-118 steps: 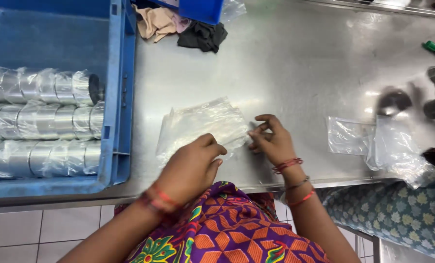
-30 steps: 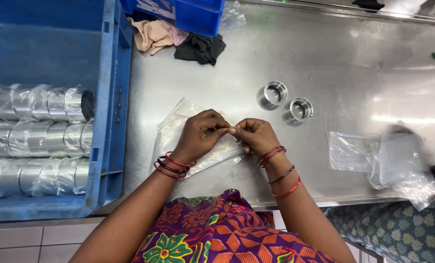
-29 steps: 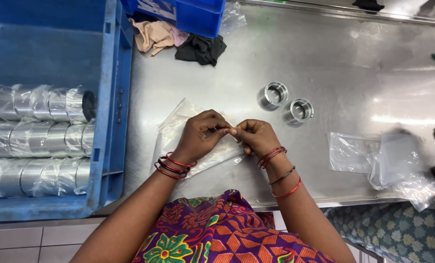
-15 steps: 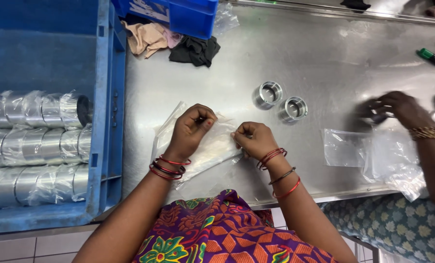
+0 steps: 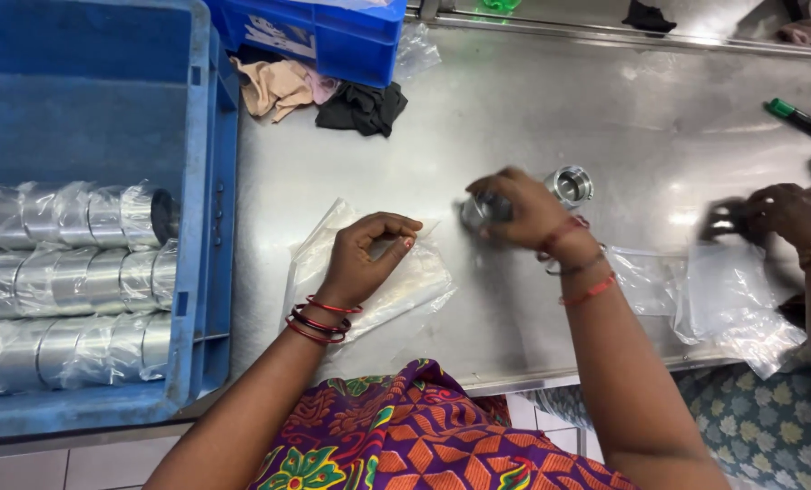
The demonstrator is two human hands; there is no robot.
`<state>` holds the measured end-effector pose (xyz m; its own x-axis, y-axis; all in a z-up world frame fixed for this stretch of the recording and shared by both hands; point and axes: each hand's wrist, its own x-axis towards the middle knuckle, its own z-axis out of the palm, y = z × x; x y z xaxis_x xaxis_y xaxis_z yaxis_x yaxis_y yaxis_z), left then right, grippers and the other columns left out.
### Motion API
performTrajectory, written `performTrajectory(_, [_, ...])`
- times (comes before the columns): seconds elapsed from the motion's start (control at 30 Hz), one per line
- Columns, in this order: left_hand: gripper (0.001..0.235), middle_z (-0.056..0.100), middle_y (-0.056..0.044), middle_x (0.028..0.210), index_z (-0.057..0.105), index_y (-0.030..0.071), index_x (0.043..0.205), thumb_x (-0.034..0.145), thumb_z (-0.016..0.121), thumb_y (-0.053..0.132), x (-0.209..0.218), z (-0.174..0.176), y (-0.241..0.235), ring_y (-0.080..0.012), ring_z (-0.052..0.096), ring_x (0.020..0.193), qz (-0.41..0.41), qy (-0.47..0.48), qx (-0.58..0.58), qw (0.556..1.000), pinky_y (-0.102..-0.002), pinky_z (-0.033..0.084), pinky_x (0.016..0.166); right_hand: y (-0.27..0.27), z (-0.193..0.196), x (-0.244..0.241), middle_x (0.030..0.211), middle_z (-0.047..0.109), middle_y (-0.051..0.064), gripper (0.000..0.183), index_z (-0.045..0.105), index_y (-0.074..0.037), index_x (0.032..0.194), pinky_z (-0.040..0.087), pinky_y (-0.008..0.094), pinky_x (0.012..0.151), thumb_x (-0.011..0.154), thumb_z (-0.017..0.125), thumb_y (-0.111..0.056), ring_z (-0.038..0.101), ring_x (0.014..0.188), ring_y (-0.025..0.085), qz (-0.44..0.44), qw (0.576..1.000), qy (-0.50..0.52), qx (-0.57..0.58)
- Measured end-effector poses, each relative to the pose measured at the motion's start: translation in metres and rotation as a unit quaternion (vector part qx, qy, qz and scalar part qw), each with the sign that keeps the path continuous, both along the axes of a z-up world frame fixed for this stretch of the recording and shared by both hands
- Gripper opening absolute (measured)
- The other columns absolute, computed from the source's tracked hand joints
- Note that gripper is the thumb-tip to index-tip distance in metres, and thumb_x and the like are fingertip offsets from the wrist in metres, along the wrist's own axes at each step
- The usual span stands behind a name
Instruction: Packing metal rings into individual plastic bags and then into a blue bin.
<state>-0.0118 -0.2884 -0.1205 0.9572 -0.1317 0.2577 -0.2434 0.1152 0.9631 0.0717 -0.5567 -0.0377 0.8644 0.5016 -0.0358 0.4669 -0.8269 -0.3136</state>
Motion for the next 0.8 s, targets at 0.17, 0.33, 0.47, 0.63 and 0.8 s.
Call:
performTrajectory(0.17, [0.008, 0.076, -0.009, 0.117, 0.071, 0.004, 0.1, 0.092, 0.072, 0.006, 0.001, 0.004, -0.002, -0.0212, 0.067, 0.12, -0.009, -0.01, 0.036, 0.999, -0.037, 0.053, 0.105, 0.013, 0.012, -0.024, 0.116, 0.071, 0.014, 0.075, 0.049, -0.009, 0.133, 0.057, 0.032, 0.089, 0.072, 0.088, -0.029, 0.069, 0.104, 0.022, -0.037, 0.916, 0.348, 0.195])
performTrajectory(0.33, [0.004, 0.077, -0.009, 0.118, 0.068, 0.005, 0.096, 0.094, 0.069, 0.008, -0.002, 0.03, -0.005, -0.0262, 0.063, 0.13, -0.002, -0.076, 0.073, 0.994, -0.044, 0.046, 0.11, 0.028, -0.016, -0.029, 0.104, 0.071, 0.02, 0.064, 0.044, -0.006, 0.129, 0.057, 0.033, 0.078, 0.082, 0.083, -0.024, 0.071, 0.09, 0.025, -0.122, 0.867, 0.401, 0.27])
performTrajectory(0.47, [0.006, 0.079, -0.008, 0.111, 0.063, 0.006, 0.094, 0.097, 0.062, 0.011, 0.0, 0.046, 0.006, -0.0263, 0.068, 0.12, 0.077, -0.114, 0.152, 0.979, -0.045, 0.045, 0.106, 0.014, -0.057, -0.036, 0.108, 0.067, 0.015, 0.055, 0.045, -0.005, 0.129, 0.059, 0.033, 0.084, 0.086, 0.079, -0.001, 0.068, 0.096, 0.02, -0.035, 0.746, 0.393, 0.535])
performTrajectory(0.63, [0.011, 0.076, -0.01, 0.111, 0.059, 0.004, 0.099, 0.105, 0.056, 0.012, 0.0, 0.088, 0.01, -0.0263, 0.07, 0.118, 0.094, -0.125, 0.079, 0.984, -0.043, 0.044, 0.111, 0.031, -0.076, -0.057, 0.109, 0.063, 0.008, 0.059, 0.047, -0.005, 0.128, 0.06, 0.032, 0.09, 0.08, 0.078, 0.011, 0.064, 0.098, 0.015, -0.048, 0.79, 0.336, 0.51])
performTrajectory(0.8, [0.011, 0.073, -0.008, 0.112, 0.059, 0.004, 0.102, 0.106, 0.056, 0.014, 0.008, 0.114, 0.001, -0.026, 0.068, 0.118, 0.072, -0.131, 0.021, 0.989, -0.04, 0.05, 0.109, 0.06, -0.05, -0.059, 0.104, 0.058, 0.004, 0.076, 0.042, -0.008, 0.136, 0.059, 0.03, 0.084, 0.074, 0.083, 0.009, 0.06, 0.094, 0.013, -0.047, 0.81, 0.279, 0.513])
